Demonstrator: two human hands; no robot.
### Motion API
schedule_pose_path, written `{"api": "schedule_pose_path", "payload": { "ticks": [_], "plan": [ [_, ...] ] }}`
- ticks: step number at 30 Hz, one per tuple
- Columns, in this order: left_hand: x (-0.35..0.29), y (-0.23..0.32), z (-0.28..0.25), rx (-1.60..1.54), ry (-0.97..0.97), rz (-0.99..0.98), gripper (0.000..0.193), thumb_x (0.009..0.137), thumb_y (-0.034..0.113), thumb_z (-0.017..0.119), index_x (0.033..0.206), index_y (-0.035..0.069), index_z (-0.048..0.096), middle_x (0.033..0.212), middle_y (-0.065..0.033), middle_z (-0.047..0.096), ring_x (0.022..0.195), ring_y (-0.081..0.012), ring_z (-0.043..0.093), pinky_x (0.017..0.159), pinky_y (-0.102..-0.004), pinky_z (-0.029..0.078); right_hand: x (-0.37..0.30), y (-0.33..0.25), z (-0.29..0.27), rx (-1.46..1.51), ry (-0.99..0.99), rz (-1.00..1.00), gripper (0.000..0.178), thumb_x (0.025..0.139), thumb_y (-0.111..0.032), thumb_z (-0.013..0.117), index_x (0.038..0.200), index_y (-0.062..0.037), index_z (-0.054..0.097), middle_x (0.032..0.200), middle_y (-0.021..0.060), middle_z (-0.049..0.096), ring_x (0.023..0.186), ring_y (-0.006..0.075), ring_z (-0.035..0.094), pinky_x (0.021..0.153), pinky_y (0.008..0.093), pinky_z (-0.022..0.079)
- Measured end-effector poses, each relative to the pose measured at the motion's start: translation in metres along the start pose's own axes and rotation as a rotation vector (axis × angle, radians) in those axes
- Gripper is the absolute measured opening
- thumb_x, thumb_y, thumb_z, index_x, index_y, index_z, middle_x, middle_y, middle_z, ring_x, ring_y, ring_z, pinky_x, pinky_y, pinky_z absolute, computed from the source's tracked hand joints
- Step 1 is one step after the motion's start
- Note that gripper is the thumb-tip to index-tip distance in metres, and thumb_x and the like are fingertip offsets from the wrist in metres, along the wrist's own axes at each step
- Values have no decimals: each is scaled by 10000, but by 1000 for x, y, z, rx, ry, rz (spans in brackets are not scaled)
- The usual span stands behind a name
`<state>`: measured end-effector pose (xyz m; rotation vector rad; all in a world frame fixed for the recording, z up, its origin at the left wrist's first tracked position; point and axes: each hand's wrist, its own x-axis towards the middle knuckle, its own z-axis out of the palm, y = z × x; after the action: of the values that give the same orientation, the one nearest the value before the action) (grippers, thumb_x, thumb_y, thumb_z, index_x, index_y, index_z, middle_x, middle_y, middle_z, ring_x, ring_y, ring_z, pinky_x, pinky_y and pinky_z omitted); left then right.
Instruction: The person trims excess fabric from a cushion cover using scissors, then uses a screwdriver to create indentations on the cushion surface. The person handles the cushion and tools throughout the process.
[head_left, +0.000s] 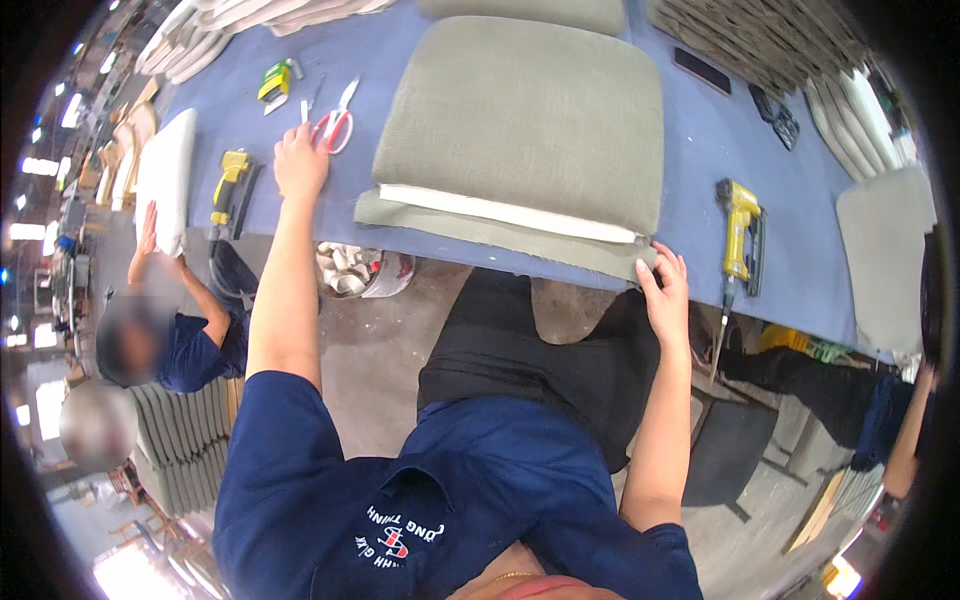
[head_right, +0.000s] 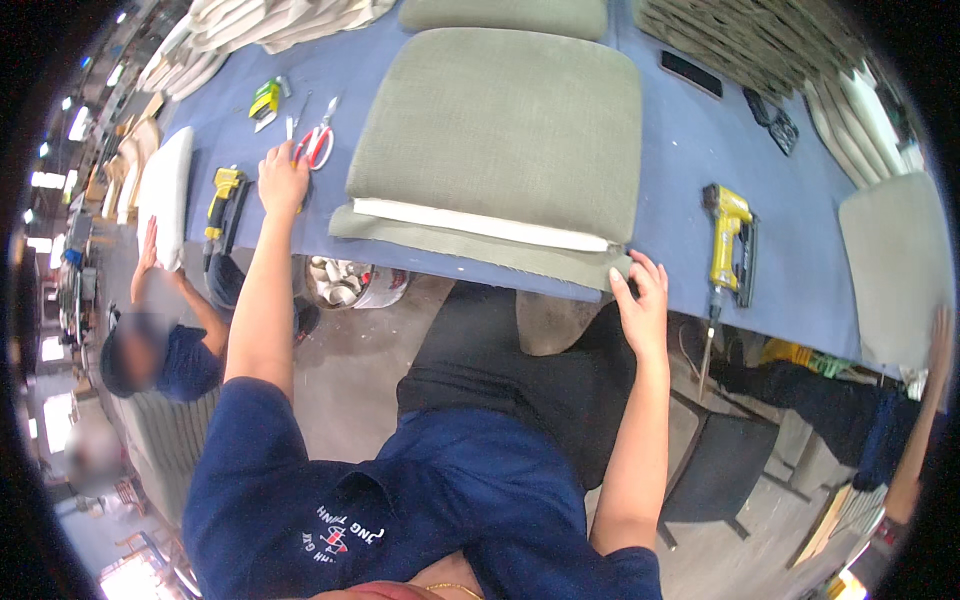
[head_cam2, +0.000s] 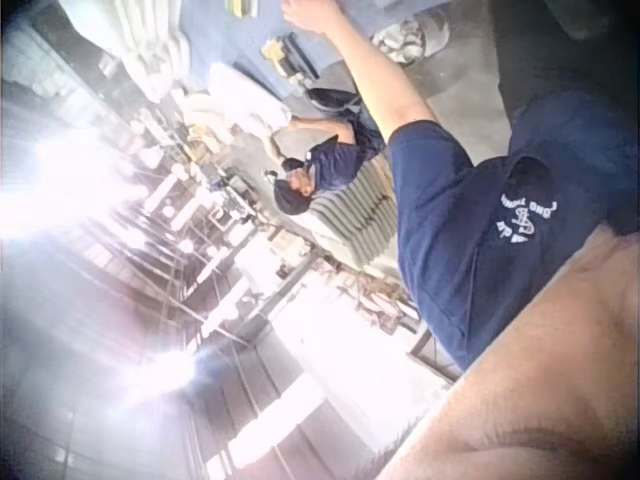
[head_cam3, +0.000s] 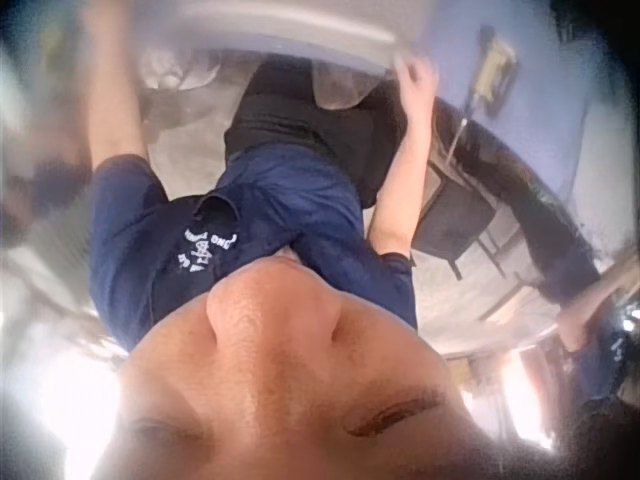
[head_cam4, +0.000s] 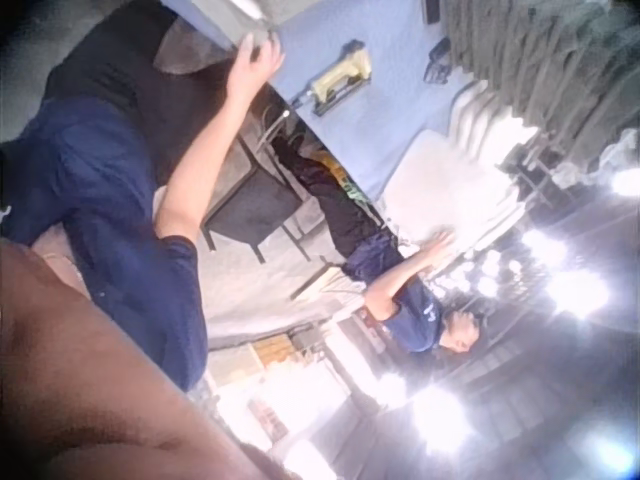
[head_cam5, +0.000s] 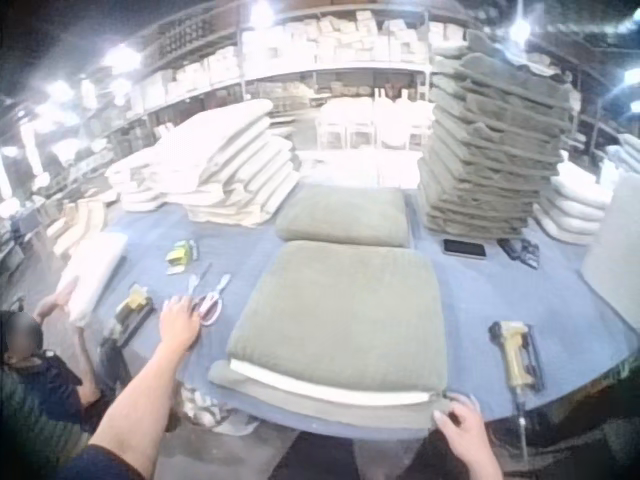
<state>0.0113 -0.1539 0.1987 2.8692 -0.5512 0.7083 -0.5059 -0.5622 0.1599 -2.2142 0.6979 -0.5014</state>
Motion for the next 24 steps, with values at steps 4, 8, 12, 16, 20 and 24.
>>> {"api": "schedule_pose_path", "payload": {
  "ticks": [4,8,12,16,20,24],
  "plan": [
    [13,20,12,-15,-354,-4,582,1011,536,632,1416,128,723,1189,-268,767,1129,-484,723,962,-586,561,-3,-3,-4,-18,4,-9,322,998,-347,760,937,-35,714,1412,196,691,1421,391,550,1290,589,254],
    [57,-48,47,-90,-627,-164,667,838,568,794,1292,80,794,1197,-251,789,1189,-407,749,1013,-497,572,2,5,2,15,-36,-60,312,991,-343,764,904,-49,708,1405,200,686,1446,351,538,1305,585,209],
    [106,-96,30,-606,-1066,-494,472,920,478,778,1165,78,831,1001,-102,784,883,-166,717,748,-364,554,6,-9,4,115,-41,-62,258,996,-276,754,869,-61,686,1404,176,692,1454,300,539,1325,557,155],
    [16,69,-57,-1457,-552,-329,377,992,403,752,1246,126,725,1059,-28,713,915,-93,635,687,-278,489,-7,2,-4,93,-43,-20,234,969,-268,762,857,-67,715,1344,171,711,1453,307,543,1321,577,168],
    [-142,228,-137,-1584,-570,-350,354,960,319,814,1180,80,674,1047,-15,689,919,-111,652,806,-339,533,-2,-8,-12,101,-82,4,239,955,-269,766,827,-71,726,1286,169,732,1445,315,555,1315,589,188],
    [-279,321,-144,-1758,-1317,-97,177,963,143,797,981,78,634,828,17,645,697,-70,608,626,-261,494,1,-4,-19,106,-122,-8,177,949,-243,770,872,-84,763,1283,180,730,1436,329,553,1318,580,193]
  ]
}}
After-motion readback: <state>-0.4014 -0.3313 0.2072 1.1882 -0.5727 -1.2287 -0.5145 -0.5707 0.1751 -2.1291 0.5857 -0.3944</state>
